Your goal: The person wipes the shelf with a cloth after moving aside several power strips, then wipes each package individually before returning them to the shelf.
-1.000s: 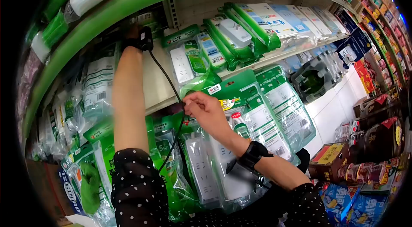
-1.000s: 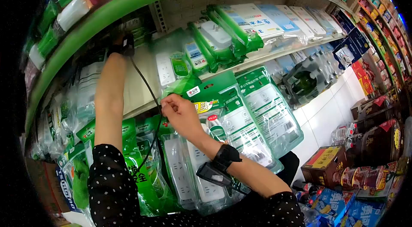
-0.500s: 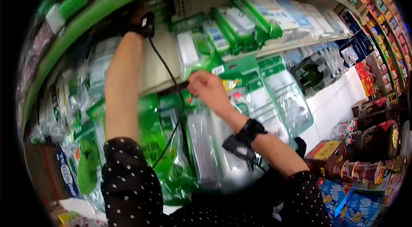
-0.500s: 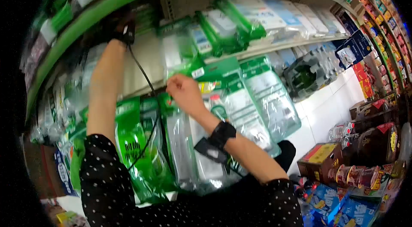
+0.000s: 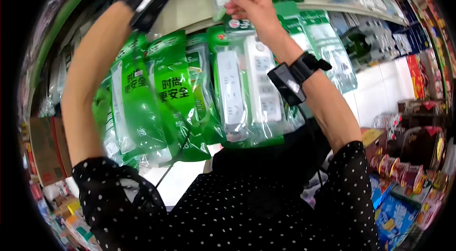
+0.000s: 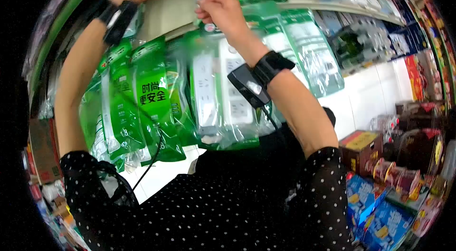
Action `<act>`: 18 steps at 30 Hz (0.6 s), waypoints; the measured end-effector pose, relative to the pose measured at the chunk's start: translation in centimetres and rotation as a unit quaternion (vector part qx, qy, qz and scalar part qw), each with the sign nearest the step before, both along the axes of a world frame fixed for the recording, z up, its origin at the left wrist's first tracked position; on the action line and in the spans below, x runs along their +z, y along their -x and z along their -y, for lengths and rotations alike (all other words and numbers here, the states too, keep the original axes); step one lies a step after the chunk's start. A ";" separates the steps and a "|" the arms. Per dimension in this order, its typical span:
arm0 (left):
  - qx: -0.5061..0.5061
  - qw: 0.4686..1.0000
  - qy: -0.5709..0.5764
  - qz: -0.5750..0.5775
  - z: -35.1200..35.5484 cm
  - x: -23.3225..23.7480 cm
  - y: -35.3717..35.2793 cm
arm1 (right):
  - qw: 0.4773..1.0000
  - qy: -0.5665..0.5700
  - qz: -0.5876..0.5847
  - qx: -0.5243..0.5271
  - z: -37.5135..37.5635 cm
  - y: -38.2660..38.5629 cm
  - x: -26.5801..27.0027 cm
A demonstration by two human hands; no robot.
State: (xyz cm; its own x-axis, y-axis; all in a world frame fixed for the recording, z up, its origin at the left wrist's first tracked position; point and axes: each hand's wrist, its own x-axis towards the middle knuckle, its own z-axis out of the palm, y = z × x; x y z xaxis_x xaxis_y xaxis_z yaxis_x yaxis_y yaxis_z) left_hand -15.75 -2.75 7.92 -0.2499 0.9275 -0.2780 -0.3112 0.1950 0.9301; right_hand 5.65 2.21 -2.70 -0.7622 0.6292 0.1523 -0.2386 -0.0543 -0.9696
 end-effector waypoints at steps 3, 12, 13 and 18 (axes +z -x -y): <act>-0.160 0.973 -0.028 -0.167 4.3 0.5 -4.3 | 0.999 0.015 -0.009 -0.034 0.0 -2.5 2.4; -0.196 0.897 0.017 -0.397 18.3 -3.2 -18.0 | 0.980 0.089 0.103 -0.141 -3.1 -10.9 0.1; -0.175 0.901 0.018 -0.397 19.1 -4.2 -18.3 | 0.980 0.109 0.074 -0.151 -3.4 -11.9 -0.3; -0.138 0.950 0.137 -0.245 19.3 -6.4 -19.5 | 0.997 0.010 -0.073 -0.036 -9.7 -17.5 -1.2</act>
